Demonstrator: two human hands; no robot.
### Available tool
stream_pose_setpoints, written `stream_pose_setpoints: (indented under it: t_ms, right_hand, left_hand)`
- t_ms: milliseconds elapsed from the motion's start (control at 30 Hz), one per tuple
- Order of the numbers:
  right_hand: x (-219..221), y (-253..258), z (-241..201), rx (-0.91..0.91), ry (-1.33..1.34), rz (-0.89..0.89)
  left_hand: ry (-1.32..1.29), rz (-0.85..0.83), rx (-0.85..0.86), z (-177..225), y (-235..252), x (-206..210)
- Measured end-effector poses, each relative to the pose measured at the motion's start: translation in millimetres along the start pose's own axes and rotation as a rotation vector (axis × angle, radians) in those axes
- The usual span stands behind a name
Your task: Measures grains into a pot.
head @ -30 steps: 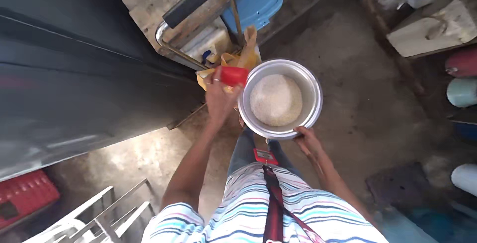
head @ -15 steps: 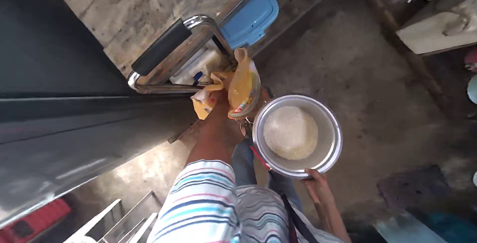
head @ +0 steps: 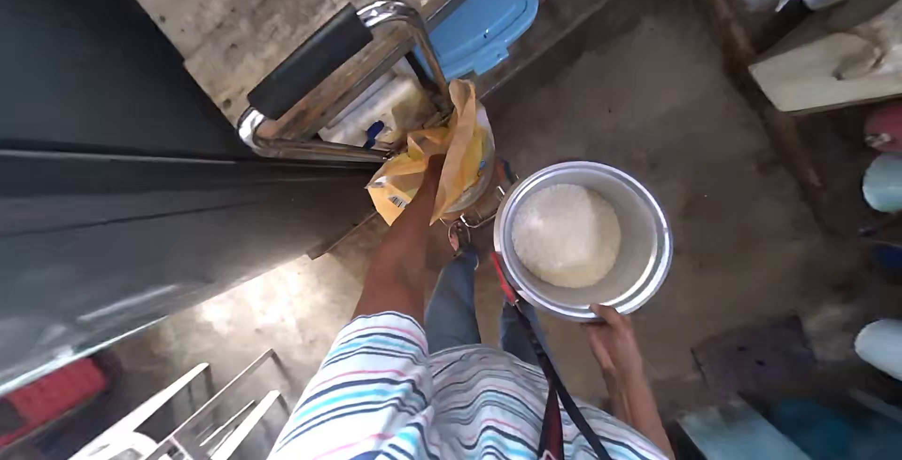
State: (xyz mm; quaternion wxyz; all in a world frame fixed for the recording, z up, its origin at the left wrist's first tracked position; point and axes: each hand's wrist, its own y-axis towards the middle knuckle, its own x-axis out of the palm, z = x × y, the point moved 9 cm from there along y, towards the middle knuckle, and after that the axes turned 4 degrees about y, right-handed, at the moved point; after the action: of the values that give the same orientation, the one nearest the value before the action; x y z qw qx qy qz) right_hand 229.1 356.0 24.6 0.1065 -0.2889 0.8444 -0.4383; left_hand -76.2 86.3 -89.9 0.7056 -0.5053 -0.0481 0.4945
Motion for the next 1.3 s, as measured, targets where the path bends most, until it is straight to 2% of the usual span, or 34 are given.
stream_pose_setpoints:
  t_ms: [100, 133, 200, 367, 467, 633, 767, 900, 1033, 1133, 1200, 1300]
  right_hand:
    - [9, -3, -11, -0.027, -0.022, -0.049]
    - [11, -4, -14, -0.028, -0.034, -0.065]
    - [14, -5, -18, -0.031, -0.054, -0.102]
    - [28, -16, -29, -0.074, -0.072, -0.170]
    - [30, -17, -29, -0.083, -0.090, -0.208]
    - [32, -18, -28, -0.080, -0.117, -0.223]
    - [34, -19, -27, -0.078, -0.133, -0.223]
    - [38, -18, -22, -0.056, -0.152, -0.258]
    - [48, -20, -19, -0.035, -0.204, -0.274]
    - [58, -22, -17, -0.011, -0.194, -0.301]
    - [59, -22, -14, 0.003, -0.185, -0.320]
    - [57, -19, -8, 0.037, -0.195, -0.334]
  left_hand:
    - [0.156, -0.023, 0.158, 9, 7, -12]
    - [0.109, -0.010, 0.213, -1, 13, -16]
    - [-0.146, 0.026, 0.236, -21, 8, -27]
    - [-0.629, 0.038, 0.164, -48, -23, -44]
    - [-0.820, 0.011, 0.223, -64, -21, -50]
    - [-0.914, 0.029, 0.286, -67, -37, -59]
    - [-0.954, 0.041, 0.266, -69, -50, -64]
    - [-1.015, 0.072, 0.316, -57, -78, -83]
    - [-0.856, 0.134, 0.467, -25, -122, -105]
    - [-0.523, 0.262, 0.577, 12, -170, -107]
    - [-0.201, 0.379, 0.745, 41, -210, -88]
    - [0.280, 0.631, 1.062, 70, -258, -36]
